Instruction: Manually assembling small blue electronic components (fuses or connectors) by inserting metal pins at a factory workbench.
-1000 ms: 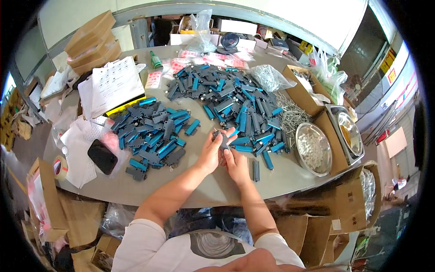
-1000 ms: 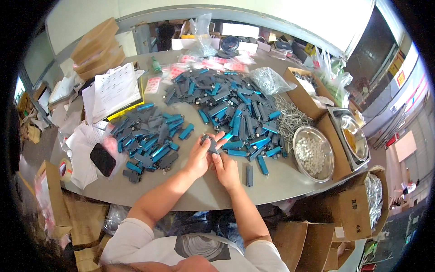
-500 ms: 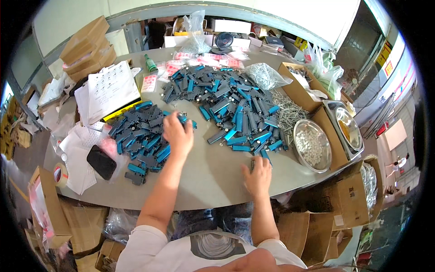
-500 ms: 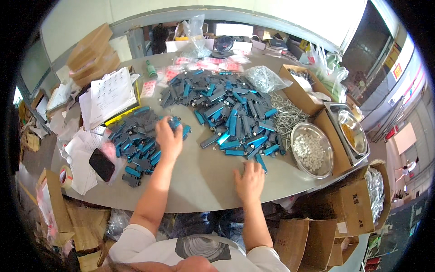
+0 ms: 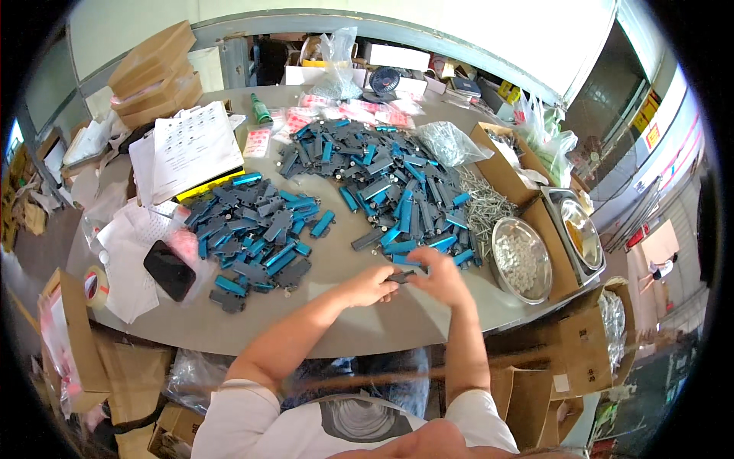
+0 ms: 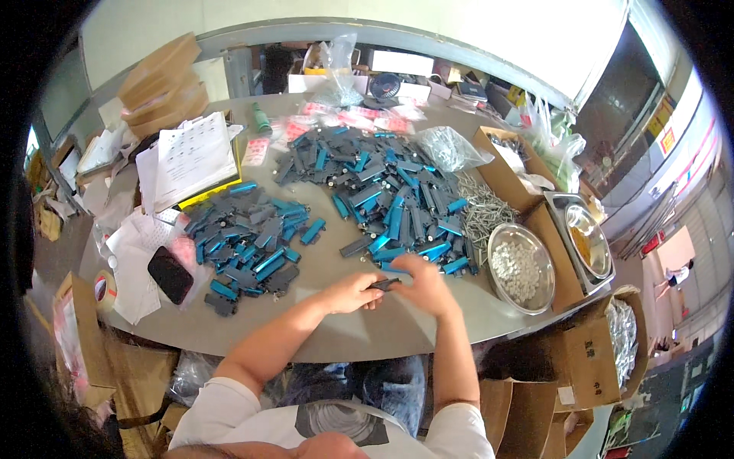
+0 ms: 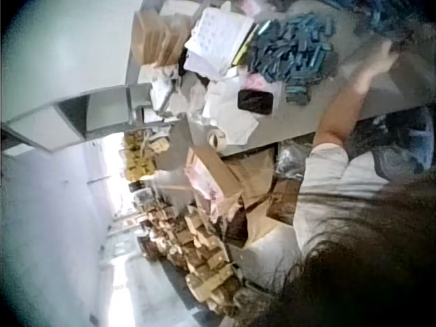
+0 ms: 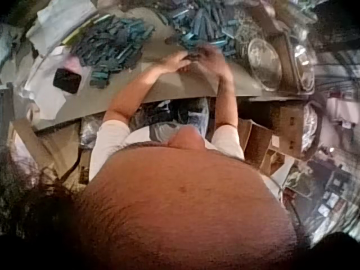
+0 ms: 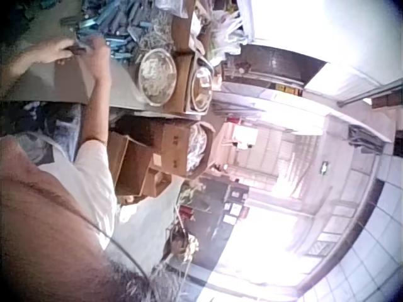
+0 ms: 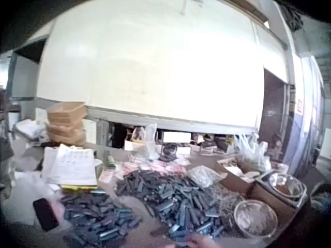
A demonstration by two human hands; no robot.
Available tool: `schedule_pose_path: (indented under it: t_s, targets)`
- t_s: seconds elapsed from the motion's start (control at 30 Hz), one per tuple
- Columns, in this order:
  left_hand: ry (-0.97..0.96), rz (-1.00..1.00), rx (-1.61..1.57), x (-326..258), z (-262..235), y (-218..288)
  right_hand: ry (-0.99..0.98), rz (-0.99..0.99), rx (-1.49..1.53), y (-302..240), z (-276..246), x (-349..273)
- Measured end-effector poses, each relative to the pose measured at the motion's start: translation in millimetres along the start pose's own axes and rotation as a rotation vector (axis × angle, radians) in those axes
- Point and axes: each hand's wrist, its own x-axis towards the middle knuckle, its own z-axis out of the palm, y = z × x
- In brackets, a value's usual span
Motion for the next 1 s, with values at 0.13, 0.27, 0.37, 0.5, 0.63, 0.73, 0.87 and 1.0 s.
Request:
schedule_pose_path:
  t_s: [0.13,0.27,0.37,0.5,0.63,0.73,0.87,1.0]
  targets:
    - [0.141,0.011,-0.284,12,-4,-18,0.290,0.068,-0.326,71,-30,41]
    - [0.146,-0.030,-0.491,9,-11,-12,0.183,0.105,-0.667,96,-31,69]
    - [0.212,-0.042,-0.567,8,-10,-13,0.097,0.060,-0.862,93,-20,86]
    - [0.236,0.000,-0.620,5,-8,-7,0.069,-0.015,-0.990,94,-25,93]
    - [0.235,0.000,-0.695,8,-9,-9,0.305,-0.089,-0.951,85,-32,75]
    - [0.204,-0.042,-0.840,12,-10,-15,0.597,-0.020,-0.432,75,-27,60]
    - [0.207,-0.061,-0.879,10,-7,-15,0.516,0.284,0.569,37,-3,28]
    - [0.136,-0.065,-0.873,7,-4,-7,0.398,0.333,0.817,12,20,6]
